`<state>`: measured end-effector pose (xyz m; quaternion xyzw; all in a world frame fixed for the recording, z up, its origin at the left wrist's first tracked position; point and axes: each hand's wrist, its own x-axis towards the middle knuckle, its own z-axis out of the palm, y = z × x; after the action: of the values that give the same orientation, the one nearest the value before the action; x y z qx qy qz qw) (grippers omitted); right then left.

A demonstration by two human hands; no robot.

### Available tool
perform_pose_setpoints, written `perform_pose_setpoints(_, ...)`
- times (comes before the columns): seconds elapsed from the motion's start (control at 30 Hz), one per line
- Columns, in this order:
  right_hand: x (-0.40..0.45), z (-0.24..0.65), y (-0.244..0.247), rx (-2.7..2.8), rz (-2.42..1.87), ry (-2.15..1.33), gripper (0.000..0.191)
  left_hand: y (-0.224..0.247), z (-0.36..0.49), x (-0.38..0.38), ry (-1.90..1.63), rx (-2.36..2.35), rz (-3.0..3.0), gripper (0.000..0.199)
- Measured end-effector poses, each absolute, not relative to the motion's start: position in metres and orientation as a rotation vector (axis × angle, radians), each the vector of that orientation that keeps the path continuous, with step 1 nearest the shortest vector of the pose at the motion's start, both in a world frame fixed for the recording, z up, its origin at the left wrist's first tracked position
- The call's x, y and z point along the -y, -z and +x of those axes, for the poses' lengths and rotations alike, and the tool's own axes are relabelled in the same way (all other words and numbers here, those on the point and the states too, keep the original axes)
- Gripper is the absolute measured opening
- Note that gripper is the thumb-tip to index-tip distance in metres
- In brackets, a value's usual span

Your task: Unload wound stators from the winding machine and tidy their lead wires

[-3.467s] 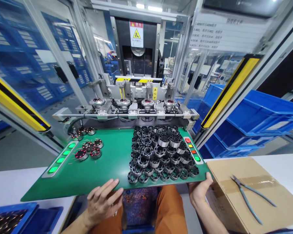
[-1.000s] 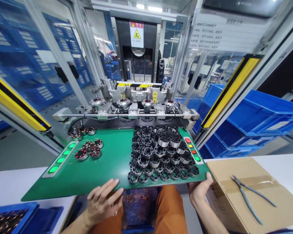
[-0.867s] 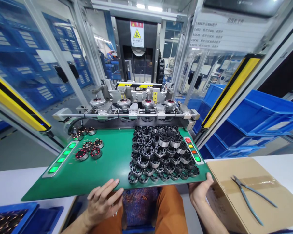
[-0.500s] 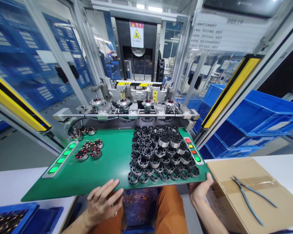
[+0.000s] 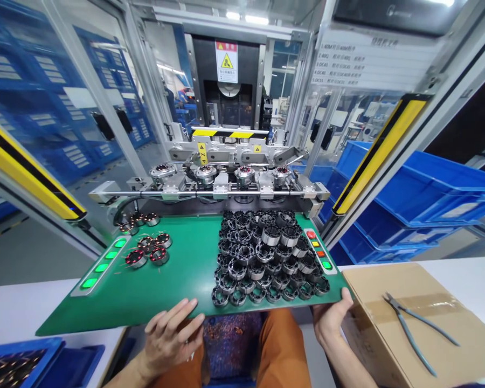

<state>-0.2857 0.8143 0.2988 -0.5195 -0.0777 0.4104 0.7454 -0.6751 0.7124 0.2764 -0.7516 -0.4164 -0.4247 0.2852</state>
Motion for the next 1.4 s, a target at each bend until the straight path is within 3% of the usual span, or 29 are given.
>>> perform_pose_setpoints(0.97, -0.813, -0.286, -0.299, 0.172, -1.089, -0.913, 0.064, -0.271, -0.677, -0.711, 1.139, 1.12, -2.003, 0.028)
perform_pose_setpoints(1.13, -0.813, -0.286, -0.3, 0.167, -1.099, -0.913, 0.065, -0.269, -0.677, -0.712, 1.139, 1.119, -2.004, 0.037)
perform_pose_setpoints(1.4, -0.812, -0.292, -0.31, 0.161, -1.113, -0.918, 0.068, -0.272, -0.677, -0.712, 1.148, 1.119, -2.01, 0.028)
